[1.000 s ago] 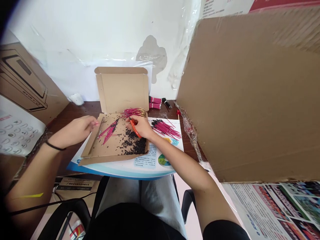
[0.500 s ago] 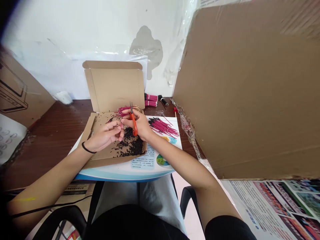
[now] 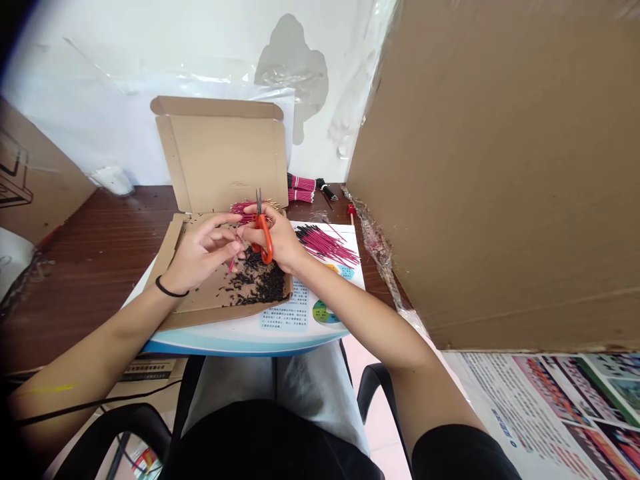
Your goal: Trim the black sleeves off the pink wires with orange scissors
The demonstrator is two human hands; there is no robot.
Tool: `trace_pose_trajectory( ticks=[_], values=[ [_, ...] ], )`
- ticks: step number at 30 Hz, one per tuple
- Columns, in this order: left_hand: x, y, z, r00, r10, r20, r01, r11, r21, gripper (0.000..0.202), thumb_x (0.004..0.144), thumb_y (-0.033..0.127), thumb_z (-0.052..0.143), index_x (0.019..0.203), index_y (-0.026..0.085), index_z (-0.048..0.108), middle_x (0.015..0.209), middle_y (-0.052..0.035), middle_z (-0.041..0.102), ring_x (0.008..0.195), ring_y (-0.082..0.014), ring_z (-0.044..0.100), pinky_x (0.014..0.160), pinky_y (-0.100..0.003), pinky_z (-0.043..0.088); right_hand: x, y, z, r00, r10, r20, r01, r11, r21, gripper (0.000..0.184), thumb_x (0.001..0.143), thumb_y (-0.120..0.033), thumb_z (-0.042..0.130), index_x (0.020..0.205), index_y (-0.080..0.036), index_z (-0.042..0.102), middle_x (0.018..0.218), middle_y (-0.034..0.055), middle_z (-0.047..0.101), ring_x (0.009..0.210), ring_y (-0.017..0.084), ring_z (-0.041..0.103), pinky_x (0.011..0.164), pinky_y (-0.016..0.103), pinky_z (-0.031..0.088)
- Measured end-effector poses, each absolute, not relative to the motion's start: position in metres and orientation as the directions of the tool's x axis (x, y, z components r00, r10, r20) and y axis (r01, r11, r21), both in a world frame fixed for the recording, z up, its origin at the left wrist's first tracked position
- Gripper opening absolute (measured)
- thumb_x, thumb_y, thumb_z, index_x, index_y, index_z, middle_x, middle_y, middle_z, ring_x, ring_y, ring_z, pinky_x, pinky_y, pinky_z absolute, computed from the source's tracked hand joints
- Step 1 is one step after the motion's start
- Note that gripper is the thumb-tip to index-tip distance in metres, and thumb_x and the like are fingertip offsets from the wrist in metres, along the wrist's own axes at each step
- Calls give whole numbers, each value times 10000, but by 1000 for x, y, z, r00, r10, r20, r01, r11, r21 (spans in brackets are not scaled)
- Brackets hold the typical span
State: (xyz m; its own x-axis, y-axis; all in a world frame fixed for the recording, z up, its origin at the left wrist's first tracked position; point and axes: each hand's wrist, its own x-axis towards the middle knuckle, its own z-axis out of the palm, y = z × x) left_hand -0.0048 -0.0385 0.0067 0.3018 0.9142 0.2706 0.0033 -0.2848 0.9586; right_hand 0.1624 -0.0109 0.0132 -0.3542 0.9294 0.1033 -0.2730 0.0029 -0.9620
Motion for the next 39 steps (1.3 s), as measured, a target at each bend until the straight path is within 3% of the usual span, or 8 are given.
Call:
trace_pose_trajectory(
  ticks=[9, 14, 39],
  values=[
    [-2, -39, 9, 265, 943, 199, 10, -209, 978, 455, 695, 344, 820, 1045, 190, 572, 657, 3, 678, 555, -151, 666, 475, -255, 559, 161, -11, 13, -382, 922, 70, -200, -9, -980, 553, 585, -357, 846, 1025, -246, 530, 742, -52, 582, 645, 118, 550, 657, 300, 465],
    [-3, -39, 8, 250, 946, 206, 18, -217, 976, 418, 704, 301, 809, 1041, 196, 586, 626, 26, 655, 466, -110, 600, 414, -223, 500, 160, -12, 12, -404, 909, 104, -241, 4, -971, 586, 560, -370, 851, 1031, -243, 527, 750, -53, 586, 655, 112, 547, 659, 283, 457],
    [-1, -39, 9, 249, 945, 213, -8, -218, 976, 452, 696, 332, 816, 1048, 183, 575, 626, 30, 641, 497, -130, 617, 459, -264, 554, 163, -9, 10, -452, 887, 97, -298, -47, -954, 534, 602, -276, 829, 1076, -231, 588, 774, -34, 651, 689, 133, 598, 695, 303, 490]
  ],
)
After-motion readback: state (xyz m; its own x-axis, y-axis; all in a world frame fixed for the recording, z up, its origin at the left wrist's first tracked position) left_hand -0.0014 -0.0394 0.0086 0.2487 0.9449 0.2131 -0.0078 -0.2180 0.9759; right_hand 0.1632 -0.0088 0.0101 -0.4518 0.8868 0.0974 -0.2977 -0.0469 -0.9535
